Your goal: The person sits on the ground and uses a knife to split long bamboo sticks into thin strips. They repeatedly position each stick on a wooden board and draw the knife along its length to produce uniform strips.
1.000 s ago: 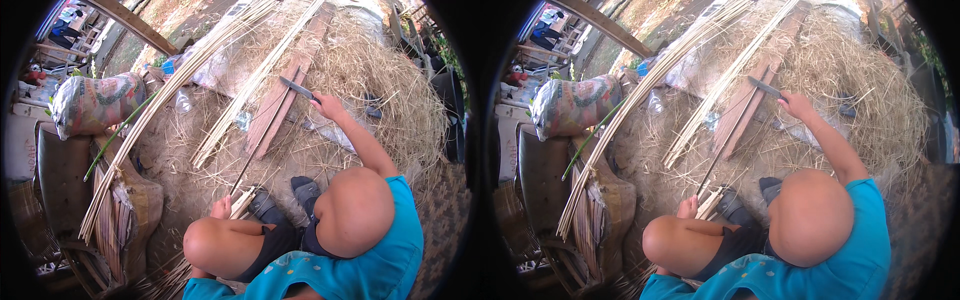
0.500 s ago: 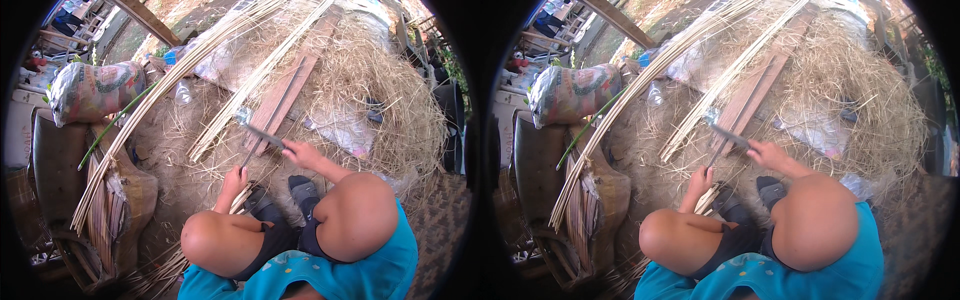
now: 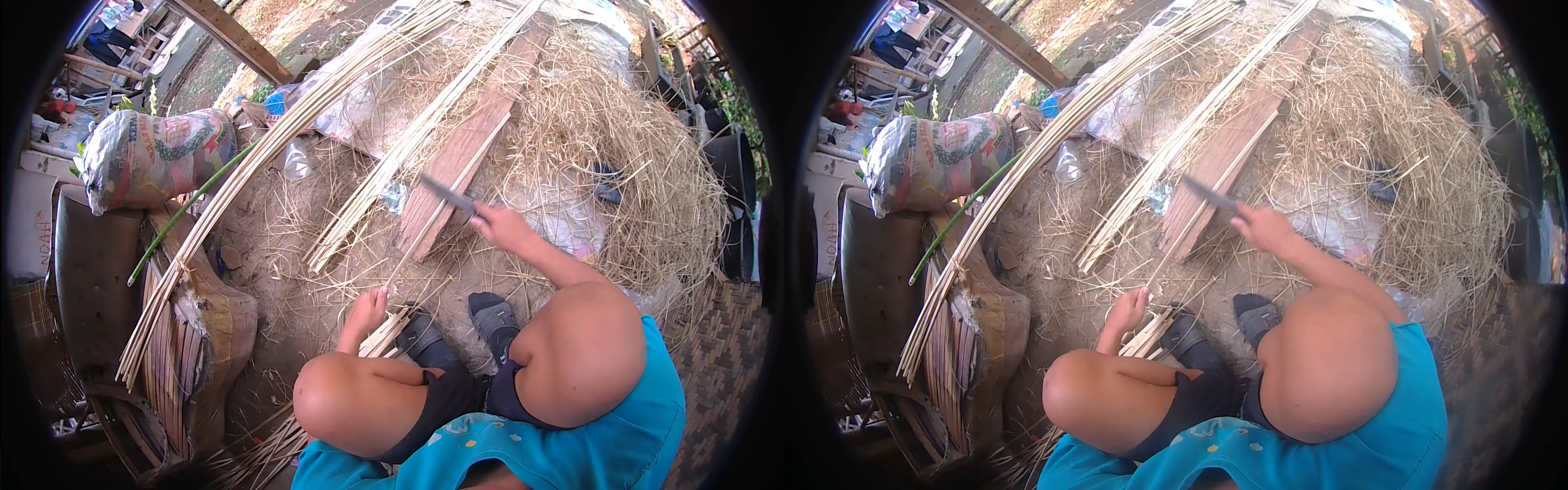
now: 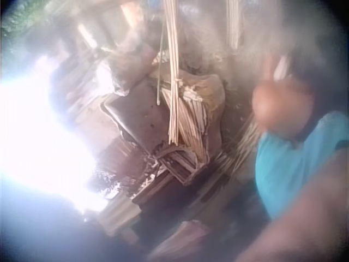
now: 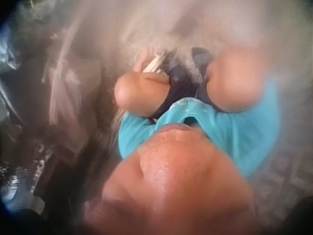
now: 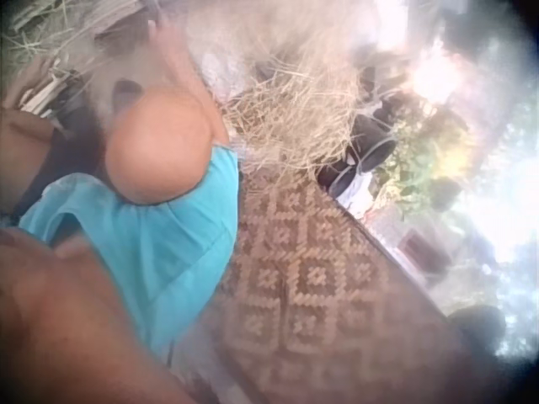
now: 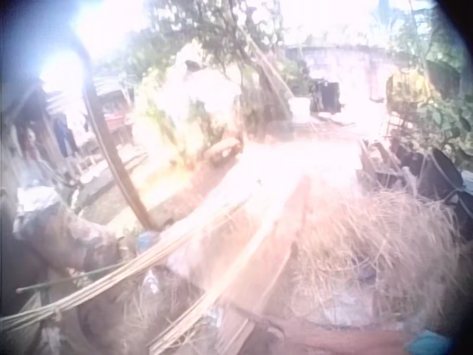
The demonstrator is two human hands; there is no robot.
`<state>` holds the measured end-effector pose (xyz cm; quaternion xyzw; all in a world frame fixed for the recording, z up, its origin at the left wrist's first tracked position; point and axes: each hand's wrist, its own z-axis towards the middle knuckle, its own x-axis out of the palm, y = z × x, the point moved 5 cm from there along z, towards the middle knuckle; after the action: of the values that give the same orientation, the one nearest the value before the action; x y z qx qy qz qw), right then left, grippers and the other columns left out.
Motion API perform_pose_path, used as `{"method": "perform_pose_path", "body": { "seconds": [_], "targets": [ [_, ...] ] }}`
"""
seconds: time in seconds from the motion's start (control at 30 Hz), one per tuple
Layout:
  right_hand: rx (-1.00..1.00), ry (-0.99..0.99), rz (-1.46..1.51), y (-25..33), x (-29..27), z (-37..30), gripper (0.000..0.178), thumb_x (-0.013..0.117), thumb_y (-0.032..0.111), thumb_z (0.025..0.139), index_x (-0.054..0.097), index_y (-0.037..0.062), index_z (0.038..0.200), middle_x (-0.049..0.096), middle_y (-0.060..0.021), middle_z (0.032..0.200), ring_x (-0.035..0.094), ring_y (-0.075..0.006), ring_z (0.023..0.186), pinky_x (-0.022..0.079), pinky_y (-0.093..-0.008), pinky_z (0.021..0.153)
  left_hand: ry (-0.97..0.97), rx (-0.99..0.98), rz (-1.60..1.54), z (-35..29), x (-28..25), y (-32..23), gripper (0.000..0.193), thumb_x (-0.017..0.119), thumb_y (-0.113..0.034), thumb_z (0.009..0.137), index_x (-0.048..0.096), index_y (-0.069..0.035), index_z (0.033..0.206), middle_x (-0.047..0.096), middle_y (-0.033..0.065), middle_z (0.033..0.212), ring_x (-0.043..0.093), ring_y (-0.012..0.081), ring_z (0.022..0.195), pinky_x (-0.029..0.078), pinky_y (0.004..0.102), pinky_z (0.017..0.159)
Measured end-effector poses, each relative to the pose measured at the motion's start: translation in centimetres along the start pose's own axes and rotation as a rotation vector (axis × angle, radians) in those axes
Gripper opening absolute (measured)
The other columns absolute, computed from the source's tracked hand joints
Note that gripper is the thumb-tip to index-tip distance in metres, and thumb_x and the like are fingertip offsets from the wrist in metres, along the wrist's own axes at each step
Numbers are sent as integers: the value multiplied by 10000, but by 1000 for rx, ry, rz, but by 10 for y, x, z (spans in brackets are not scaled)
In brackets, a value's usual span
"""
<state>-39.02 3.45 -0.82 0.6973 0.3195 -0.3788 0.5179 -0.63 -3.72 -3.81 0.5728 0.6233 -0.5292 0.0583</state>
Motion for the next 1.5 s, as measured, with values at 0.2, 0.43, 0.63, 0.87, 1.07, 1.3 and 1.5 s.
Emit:
{"method": "perform_pose_path", "body": {
  "seconds": [0.2,0.43,0.63,0.87,1.07,1.3,1.5],
  "targets": [
    [32,-112,25,-38,-11,10,492,535,476,1017,542,175,1407,693,-244,932,694,-446,877,562,-518,789,60,-112,-284,-45,6,79,544,490,-424,1048,598,-16,705,535,58,583,530,168,584,435,372,590],
    [159,-195,137,-48,1,-10,446,567,443,1003,602,165,1350,704,-248,938,694,-444,887,559,-527,803,199,-103,-444,31,23,12,517,481,-445,1066,708,-18,884,613,47,650,558,134,537,477,345,547],
    [-158,-94,3,-14,1,-12,441,572,426,1009,614,141,1343,716,-223,888,706,-431,844,564,-516,789,47,22,-275,63,15,-17,407,553,-342,1046,692,13,903,638,71,708,579,163,678,466,354,651],
    [90,-160,89,-59,-25,11,442,543,452,1012,591,196,1370,707,-237,872,702,-431,843,563,-527,791,-58,84,-122,26,-1,-22,392,552,-339,1039,723,2,948,676,181,745,648,275,695,499,416,682],
    [51,-248,47,-68,-10,-22,439,554,466,1002,584,233,1372,695,-214,904,693,-436,832,562,-538,771,-95,79,26,0,-17,-43,349,566,-321,1031,691,-8,942,629,230,703,622,413,636,473,470,610],
    [-121,-70,-84,-21,-11,-32,427,533,430,1020,622,106,1284,707,-241,908,695,-442,874,546,-539,813,-172,74,77,-42,-43,-55,350,557,-314,1039,663,-10,900,612,211,679,616,371,611,448,467,591],
    [330,-446,341,-95,-50,-33,410,533,420,1024,634,65,1203,692,-225,836,699,-402,833,541,-496,757,-195,-281,185,-167,-84,-68,331,556,-336,1041,690,-38,1094,687,212,846,664,316,747,493,442,688]
  ]
}}
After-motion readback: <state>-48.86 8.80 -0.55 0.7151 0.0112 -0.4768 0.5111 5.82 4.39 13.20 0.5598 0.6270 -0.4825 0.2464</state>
